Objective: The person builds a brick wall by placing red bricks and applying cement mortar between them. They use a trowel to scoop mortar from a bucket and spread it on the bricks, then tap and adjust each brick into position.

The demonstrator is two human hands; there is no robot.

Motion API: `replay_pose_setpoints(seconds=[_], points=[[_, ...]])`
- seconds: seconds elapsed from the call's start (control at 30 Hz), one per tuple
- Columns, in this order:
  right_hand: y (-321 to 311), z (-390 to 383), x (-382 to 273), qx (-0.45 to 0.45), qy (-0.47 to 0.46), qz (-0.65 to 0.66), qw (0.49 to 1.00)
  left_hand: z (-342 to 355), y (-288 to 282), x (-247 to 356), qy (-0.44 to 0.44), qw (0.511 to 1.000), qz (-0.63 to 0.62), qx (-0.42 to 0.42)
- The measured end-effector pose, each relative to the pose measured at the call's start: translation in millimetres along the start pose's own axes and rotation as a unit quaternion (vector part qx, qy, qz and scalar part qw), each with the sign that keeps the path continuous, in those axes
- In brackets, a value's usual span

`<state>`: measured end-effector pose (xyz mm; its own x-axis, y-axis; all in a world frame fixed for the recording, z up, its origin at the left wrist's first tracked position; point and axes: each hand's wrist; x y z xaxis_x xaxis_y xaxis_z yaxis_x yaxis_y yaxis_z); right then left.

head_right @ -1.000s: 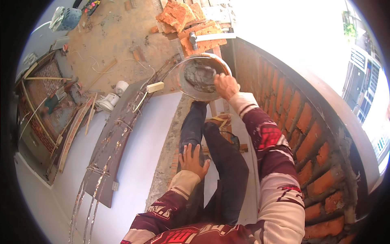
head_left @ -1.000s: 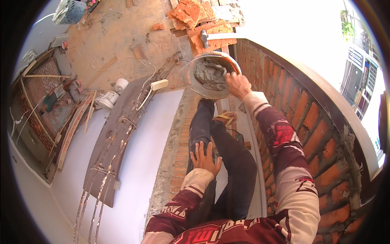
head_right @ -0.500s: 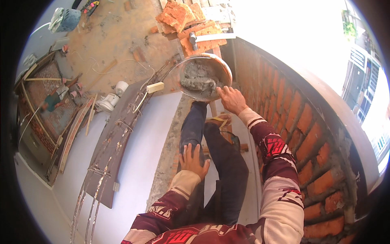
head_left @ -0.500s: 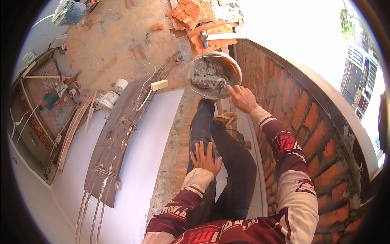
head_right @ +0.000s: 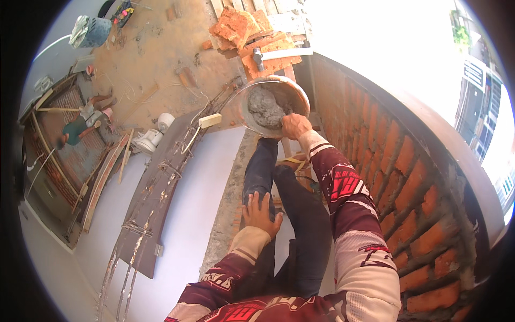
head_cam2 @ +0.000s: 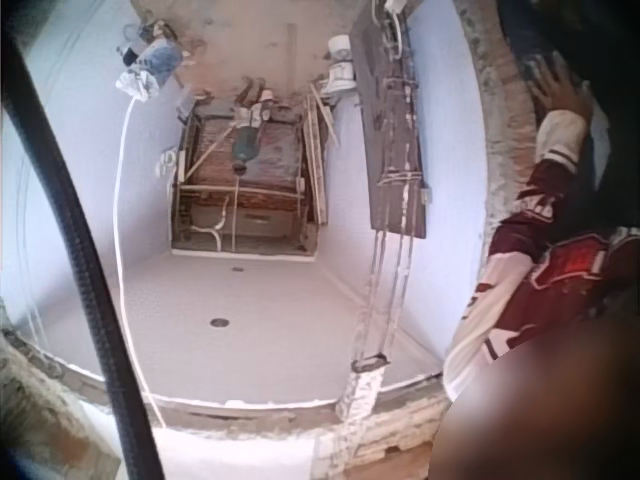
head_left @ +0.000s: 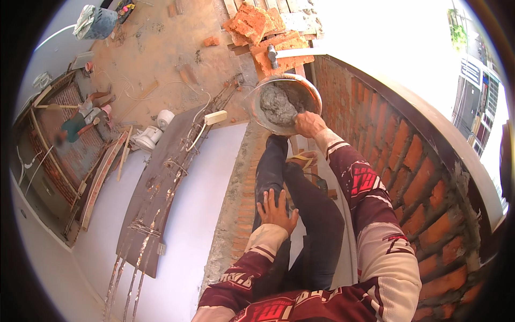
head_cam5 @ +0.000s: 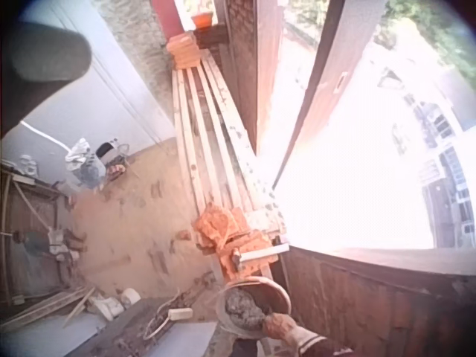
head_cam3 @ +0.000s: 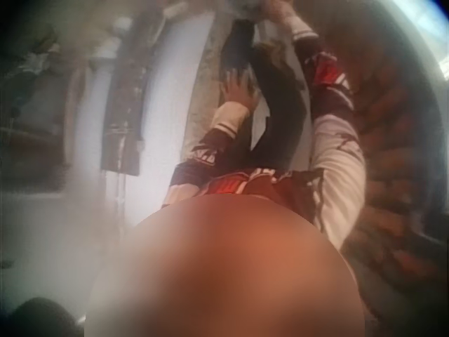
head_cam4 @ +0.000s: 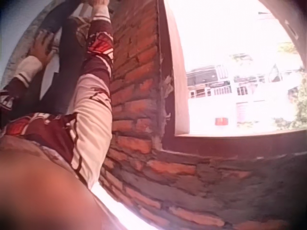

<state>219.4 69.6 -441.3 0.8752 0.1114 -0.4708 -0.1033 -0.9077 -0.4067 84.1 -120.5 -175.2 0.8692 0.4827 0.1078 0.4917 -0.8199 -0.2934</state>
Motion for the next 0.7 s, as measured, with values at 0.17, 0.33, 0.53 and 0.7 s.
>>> replay_pose_setpoints(seconds=[0.17,0.33,0.53,0.7], points=[[-8.5,-15.8,19.3,-0.036,0.018,0.162,0.986,-0.1,-0.3,-0.2,0.007,1.000,-0.002,0.011],[5.5,-43.7,33.3,0.087,-0.062,0.084,0.991,-1.6,3.3,-6.3,0.010,0.999,0.008,0.031],[2.6,-69.9,31.4,0.230,-0.100,-0.228,0.941,-0.2,3.3,-6.4,0.008,1.000,0.010,0.020],[-28.6,-41.6,17.7,0.236,0.019,-0.192,0.952,-1.9,5.6,-7.0,0.011,1.000,-0.006,0.016]])
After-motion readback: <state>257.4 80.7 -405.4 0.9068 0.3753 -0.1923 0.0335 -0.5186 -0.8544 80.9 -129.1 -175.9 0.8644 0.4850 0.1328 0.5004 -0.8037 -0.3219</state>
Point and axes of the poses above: each hand's wrist, its own z-axis towards the middle knuckle, its own y-axis out of the palm, x = y × z, and after that the axes turned 1 degree about -x, right-handed
